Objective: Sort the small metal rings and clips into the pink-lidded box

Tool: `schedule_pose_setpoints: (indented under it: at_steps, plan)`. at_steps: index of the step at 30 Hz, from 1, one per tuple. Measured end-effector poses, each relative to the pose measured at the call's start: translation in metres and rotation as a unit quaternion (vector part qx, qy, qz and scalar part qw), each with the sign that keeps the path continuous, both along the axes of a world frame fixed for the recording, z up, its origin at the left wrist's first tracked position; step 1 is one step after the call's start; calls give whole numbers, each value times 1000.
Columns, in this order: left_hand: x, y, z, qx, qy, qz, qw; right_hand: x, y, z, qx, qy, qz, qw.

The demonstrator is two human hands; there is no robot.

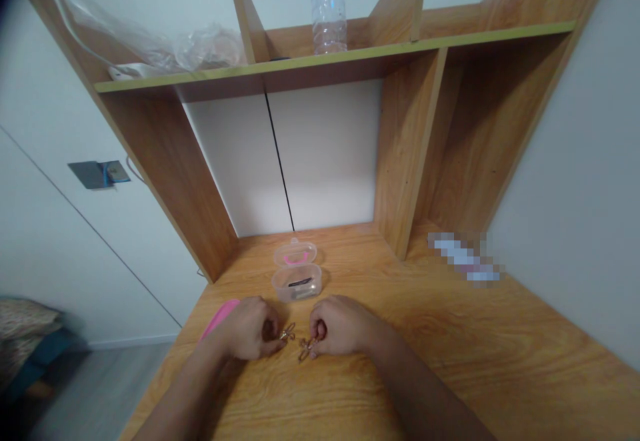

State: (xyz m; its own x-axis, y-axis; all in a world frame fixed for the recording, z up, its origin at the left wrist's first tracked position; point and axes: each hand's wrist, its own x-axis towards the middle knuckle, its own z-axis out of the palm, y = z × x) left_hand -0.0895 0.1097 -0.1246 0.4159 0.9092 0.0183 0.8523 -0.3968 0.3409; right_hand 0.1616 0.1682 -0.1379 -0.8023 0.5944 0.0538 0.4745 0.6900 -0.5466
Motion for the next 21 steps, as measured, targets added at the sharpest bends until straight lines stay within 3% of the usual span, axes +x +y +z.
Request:
schedule_pose_setpoints:
  at_steps: [3,7,11,17,21]
  plan:
    - [2,-1,-4,-38,-90,-8,995,-2,-1,0,-26,81,15,996]
    - [6,-2,-7,-97,-233,5,968,-6,-4,1,-133,210,7,969]
    - [13,-1,-10,-86,-347,33,933,-15,-10,-2,-202,368,-7,908]
    - [21,10,-26,-119,-519,85,842,-26,-4,-9,-230,529,-129,806]
    - [22,19,-24,-100,-595,116,789,-27,6,-5,-233,570,-219,757]
